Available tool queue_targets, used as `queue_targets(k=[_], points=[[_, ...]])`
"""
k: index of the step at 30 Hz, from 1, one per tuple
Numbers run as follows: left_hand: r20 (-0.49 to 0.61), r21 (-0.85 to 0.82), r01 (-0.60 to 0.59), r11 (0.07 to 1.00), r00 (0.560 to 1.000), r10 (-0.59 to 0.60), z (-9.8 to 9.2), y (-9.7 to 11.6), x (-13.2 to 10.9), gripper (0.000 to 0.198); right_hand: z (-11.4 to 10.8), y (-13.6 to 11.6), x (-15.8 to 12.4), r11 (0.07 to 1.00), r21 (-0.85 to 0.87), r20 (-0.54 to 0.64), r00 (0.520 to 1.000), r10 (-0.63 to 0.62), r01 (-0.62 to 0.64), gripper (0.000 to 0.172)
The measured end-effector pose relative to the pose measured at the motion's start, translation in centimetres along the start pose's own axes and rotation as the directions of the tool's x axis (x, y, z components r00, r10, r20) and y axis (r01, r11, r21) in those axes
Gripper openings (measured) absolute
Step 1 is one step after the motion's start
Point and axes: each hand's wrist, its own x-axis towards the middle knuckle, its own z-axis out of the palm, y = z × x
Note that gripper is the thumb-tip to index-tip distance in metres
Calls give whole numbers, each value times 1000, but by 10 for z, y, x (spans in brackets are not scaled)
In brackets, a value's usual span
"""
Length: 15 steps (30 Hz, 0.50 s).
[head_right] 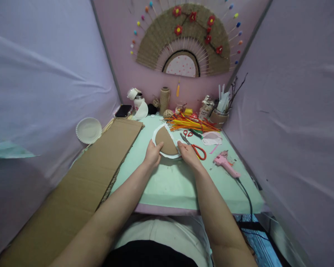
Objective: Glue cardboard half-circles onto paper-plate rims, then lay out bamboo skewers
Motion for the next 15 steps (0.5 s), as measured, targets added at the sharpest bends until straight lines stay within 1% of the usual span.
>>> queue_targets(k=[3, 5, 7, 12, 15], points=[[-35, 0, -23, 1000, 999, 23, -1, 0, 2, 38, 0, 3, 1, 999, 35, 67, 998, -5, 3, 42], [-45, 8, -34, 999, 998, 34, -1, 0, 3, 38, 0, 4, 2, 999, 36, 72, 997, -32, 30, 39], [-43, 16, -42, 999, 998, 42, -1, 0, 4, 39, 0, 4, 1, 999, 34, 67, 997, -34, 31, 39], [-51, -7, -34, 999, 998, 34, -2, 1, 4, 39, -2, -3, -2, 999, 31, 93, 995, 19, -22, 45], [-71, -6, -33, 999, 997, 32, -3, 2, 4, 38, -2, -5, -3, 1000, 7, 94, 995, 14, -15, 43]])
